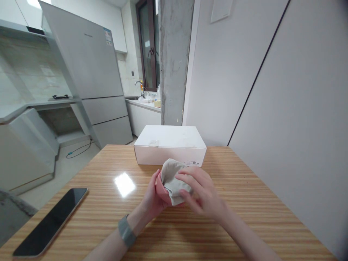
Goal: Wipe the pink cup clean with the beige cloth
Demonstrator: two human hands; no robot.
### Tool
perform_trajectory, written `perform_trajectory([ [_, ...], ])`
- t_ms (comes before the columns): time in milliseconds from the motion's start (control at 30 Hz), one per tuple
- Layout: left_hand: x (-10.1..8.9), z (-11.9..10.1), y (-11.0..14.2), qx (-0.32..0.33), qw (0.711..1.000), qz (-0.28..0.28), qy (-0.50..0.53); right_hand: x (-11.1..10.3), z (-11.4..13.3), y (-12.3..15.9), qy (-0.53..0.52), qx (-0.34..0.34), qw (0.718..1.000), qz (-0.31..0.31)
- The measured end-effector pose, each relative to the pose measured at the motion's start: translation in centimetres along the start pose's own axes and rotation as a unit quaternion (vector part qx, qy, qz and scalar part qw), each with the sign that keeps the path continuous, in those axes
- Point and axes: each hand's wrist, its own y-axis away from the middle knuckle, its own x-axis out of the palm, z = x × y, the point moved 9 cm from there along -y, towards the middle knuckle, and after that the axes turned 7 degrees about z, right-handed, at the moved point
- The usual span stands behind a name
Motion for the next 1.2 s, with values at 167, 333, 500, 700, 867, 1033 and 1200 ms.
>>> perform_trajectory([
  [167,-1.6,-0.9,-0.4,0.064,0.997,-0.048,-0.006,6.8,-2.9,1.3,-0.038,0.017,0.989,0.145],
  [333,-1.8,-1.3,-0.2,0.083,0.994,-0.066,-0.04,7.8,-2.4,1.7,-0.009,0.008,0.984,0.176],
  [500,-1.7,-1.2,0.2,0.07,0.991,-0.072,-0.091,7.6,-2.4,1.6,-0.006,-0.003,0.984,0.178],
  [700,-2.7,-2.1,0.4,0.097,0.972,-0.125,-0.174,7.8,-2.8,1.7,-0.038,0.005,0.983,0.179],
  [867,-3.8,-2.7,-0.5,0.115,0.962,-0.131,-0.21,7.8,-3.5,1.8,-0.076,0.042,0.98,0.182],
  [1033,-4.5,-2.8,-1.6,0.141,0.951,-0.105,-0.253,7.7,-4.0,2.1,-0.125,0.061,0.975,0.176],
  [1200,-3.5,-2.1,-1.3,0.141,0.952,-0.084,-0.258,7.1,-5.0,2.2,-0.14,0.115,0.978,0.104],
])
